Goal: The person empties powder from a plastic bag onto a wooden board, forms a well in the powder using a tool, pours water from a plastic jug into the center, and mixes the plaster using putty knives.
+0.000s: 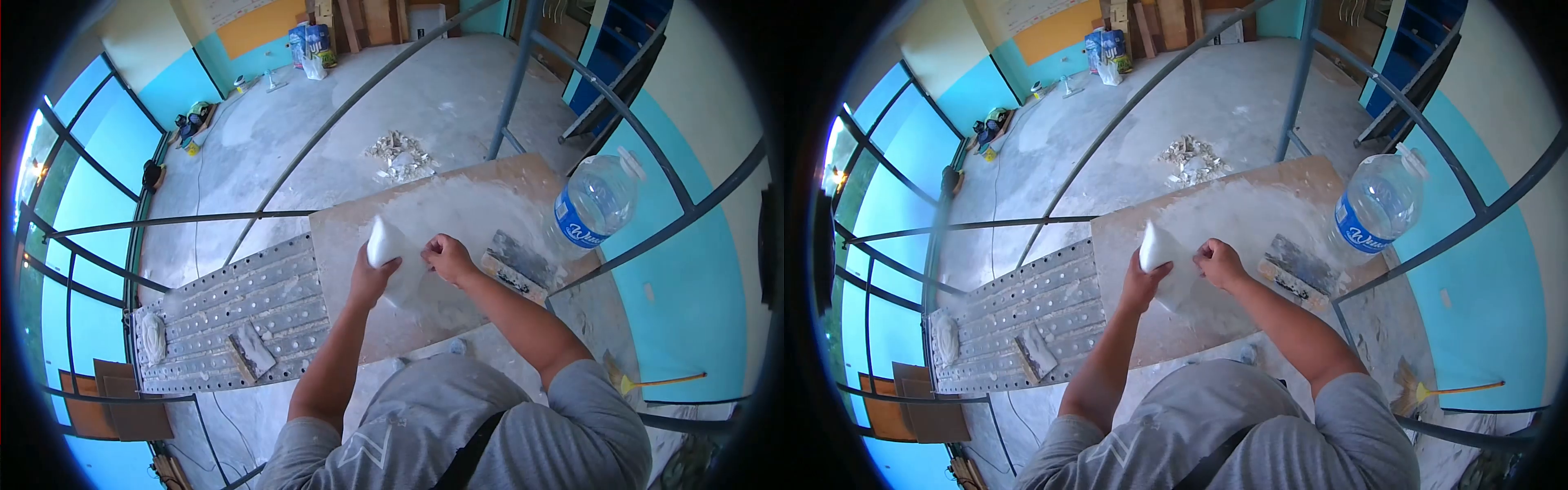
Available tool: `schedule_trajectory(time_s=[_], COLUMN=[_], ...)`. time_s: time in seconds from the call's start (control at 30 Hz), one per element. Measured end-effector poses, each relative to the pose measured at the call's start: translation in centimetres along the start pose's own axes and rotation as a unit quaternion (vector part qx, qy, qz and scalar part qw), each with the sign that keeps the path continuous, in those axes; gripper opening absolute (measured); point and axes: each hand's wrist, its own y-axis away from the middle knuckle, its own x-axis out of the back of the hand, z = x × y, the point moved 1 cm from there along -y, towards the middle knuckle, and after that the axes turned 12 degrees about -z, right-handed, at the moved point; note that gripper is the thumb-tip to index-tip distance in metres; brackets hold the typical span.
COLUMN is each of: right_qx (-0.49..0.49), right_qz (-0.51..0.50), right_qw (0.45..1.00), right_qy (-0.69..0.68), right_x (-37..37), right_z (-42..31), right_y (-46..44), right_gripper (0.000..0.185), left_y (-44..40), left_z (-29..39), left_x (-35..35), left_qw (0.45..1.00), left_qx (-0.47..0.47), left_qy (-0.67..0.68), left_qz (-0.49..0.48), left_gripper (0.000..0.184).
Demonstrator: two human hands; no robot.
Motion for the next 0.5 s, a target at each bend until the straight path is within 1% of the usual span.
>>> schedule_trajectory(time_s=[0.03,0.13,0.17,0.23,0.27,0.3,0.37,0.4,0.43,0.5], right_qx=[-0.014,-0.071,-0.044,0.012,0.014,0.017,0.012,0.004,-0.003,0.022], right_qz=[0.006,-0.012,0.037,0.132,0.125,0.120,0.077,0.039,0.000,0.015], right_qw=[1.000,0.995,0.990,0.962,0.967,0.972,0.980,0.982,0.984,0.968], right_qy=[0.024,0.069,0.127,0.238,0.220,0.202,0.184,0.182,0.179,0.249], right_x=[0.3,1.6,1.9,2.4,2.6,3.0,4.1,4.6,4.8,5.0], right_z=[0.6,1.8,2.1,2.7,3.1,3.0,3.0,2.7,2.6,2.9], right_y=[0.0,-0.4,-0.4,-0.4,-0.5,-0.5,-0.7,-0.6,-0.5,-0.4], right_gripper=[0.016,0.024,0.026,0.032,0.035,0.038,0.041,0.041,0.041,0.038], left_y=[-0.3,-1.4,-1.5,-1.5,-1.5,-1.2,-0.3,0.3,1.0,2.6], left_z=[1.1,3.4,4.4,4.7,4.8,4.8,5.0,5.1,5.1,4.8], left_x=[-0.3,-1.6,-2.3,-4.0,-4.4,-4.6,-4.0,-3.4,-2.7,-0.9], left_qw=[0.994,0.959,0.943,0.912,0.894,0.884,0.905,0.913,0.921,0.933], left_qx=[-0.001,-0.049,0.010,0.030,0.039,0.032,-0.016,-0.039,-0.031,-0.013], left_qy=[-0.106,-0.279,-0.328,-0.401,-0.436,-0.449,-0.406,-0.383,-0.375,-0.357], left_qz=[0.039,-0.017,-0.044,-0.079,-0.096,-0.126,-0.130,-0.132,-0.101,-0.038], left_gripper=[0.065,0.067,0.068,0.069,0.069,0.070,0.069,0.069,0.063,0.053])
